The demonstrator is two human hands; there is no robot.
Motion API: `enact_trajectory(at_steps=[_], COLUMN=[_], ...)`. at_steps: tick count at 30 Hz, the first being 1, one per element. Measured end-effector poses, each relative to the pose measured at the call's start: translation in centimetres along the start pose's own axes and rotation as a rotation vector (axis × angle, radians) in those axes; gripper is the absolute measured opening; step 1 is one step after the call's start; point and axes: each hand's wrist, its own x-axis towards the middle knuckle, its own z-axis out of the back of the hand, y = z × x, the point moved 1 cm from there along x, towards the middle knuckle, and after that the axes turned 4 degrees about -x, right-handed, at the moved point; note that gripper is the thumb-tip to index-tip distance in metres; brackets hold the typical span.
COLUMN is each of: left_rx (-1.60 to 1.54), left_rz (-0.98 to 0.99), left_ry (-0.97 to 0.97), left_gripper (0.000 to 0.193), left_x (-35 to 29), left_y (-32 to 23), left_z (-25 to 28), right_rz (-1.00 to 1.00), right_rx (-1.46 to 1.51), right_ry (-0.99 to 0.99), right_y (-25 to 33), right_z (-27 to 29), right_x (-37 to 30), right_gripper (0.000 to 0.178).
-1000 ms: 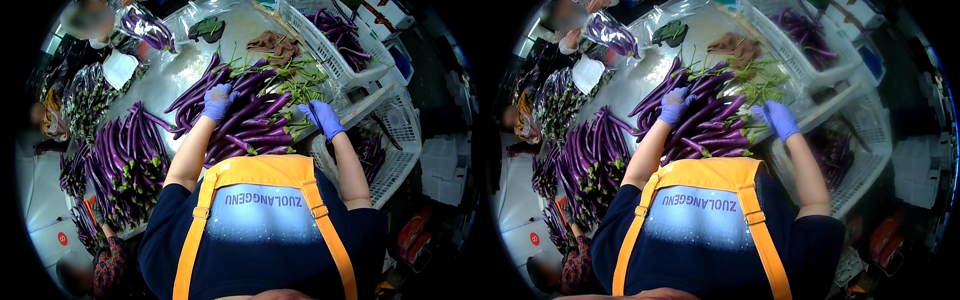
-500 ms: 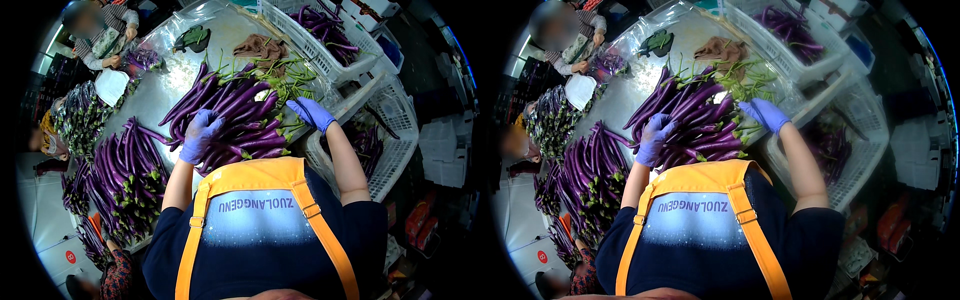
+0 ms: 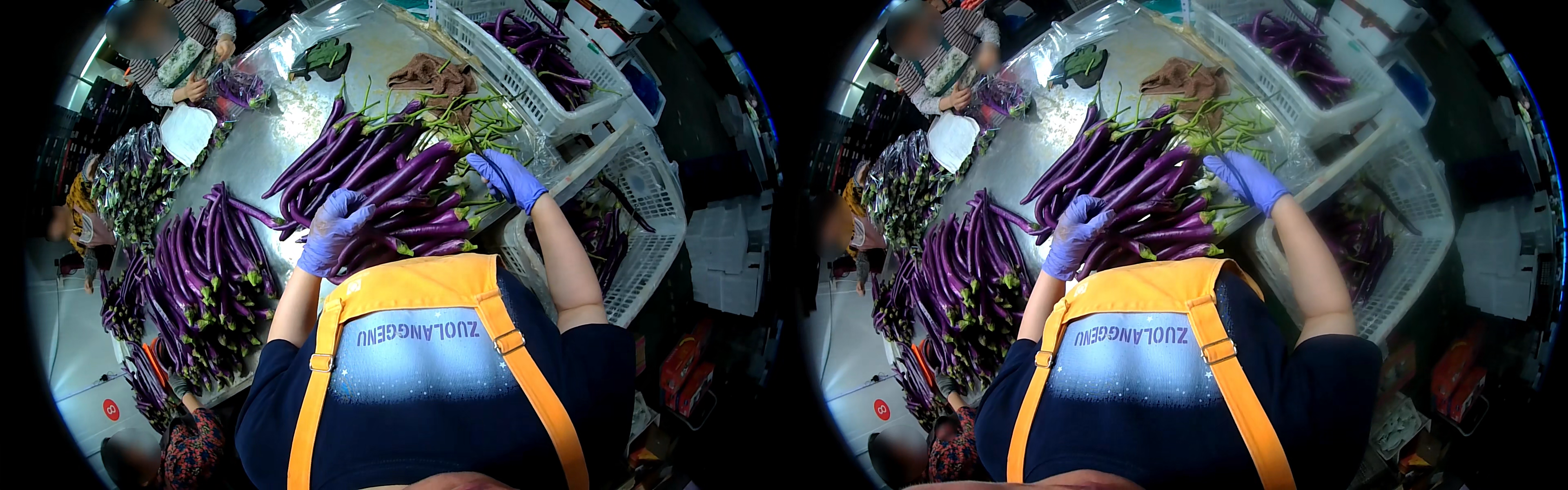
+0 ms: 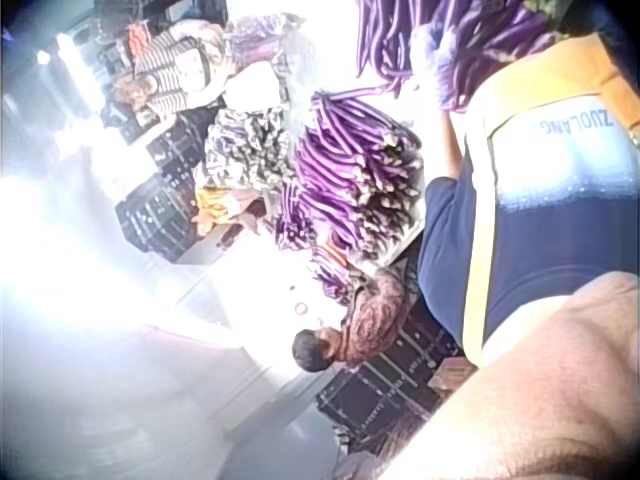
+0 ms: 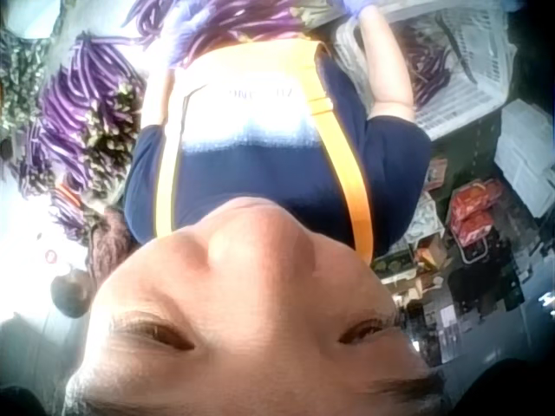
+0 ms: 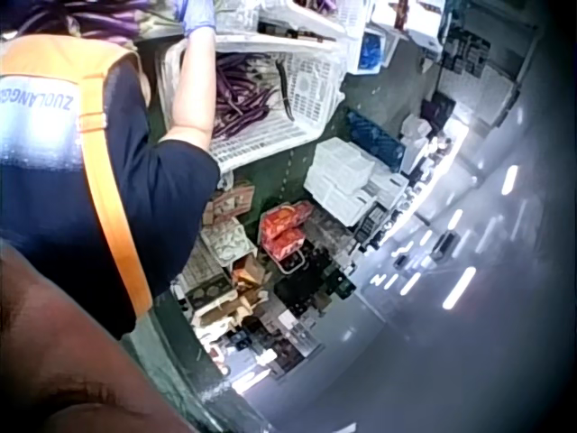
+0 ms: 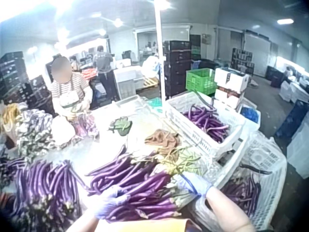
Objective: The person sorts and trims eggplants on a table by hand and using scissors, then places them into plastic crates.
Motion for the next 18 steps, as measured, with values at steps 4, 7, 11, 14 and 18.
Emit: enact_trajectory(at_steps=[4,7,11,14,18], left_rx=[0.026,0.013,0.006,-0.044,0.381], left_rz=[0.012,0.026,0.05,0.124,-0.085], left_ry=[0.001,0.004,0.02,0.03,0.048], left_gripper=[0.021,0.023,0.024,0.023,0.025], left_x=[0.2,0.5,0.8,1.1,2.8], left_y=[0.2,0.5,1.2,2.4,1.5], left_z=[0.4,0.5,0.7,0.9,2.0], right_rz=[0.015,-0.023,0.207,0.335,0.223], right_rx=[-0.082,-0.012,-0.168,-0.44,-0.358], right_ry=[-0.016,0.008,-0.088,-0.149,-0.249], right_y=[1.7,0.6,0.2,0.8,-0.4], right_z=[-0.3,-0.3,-0.3,0.0,0.1], right_x=[-1.2,-0.6,-0.4,-0.6,-0.2], right_gripper=[0.036,0.036,0.037,0.041,0.045])
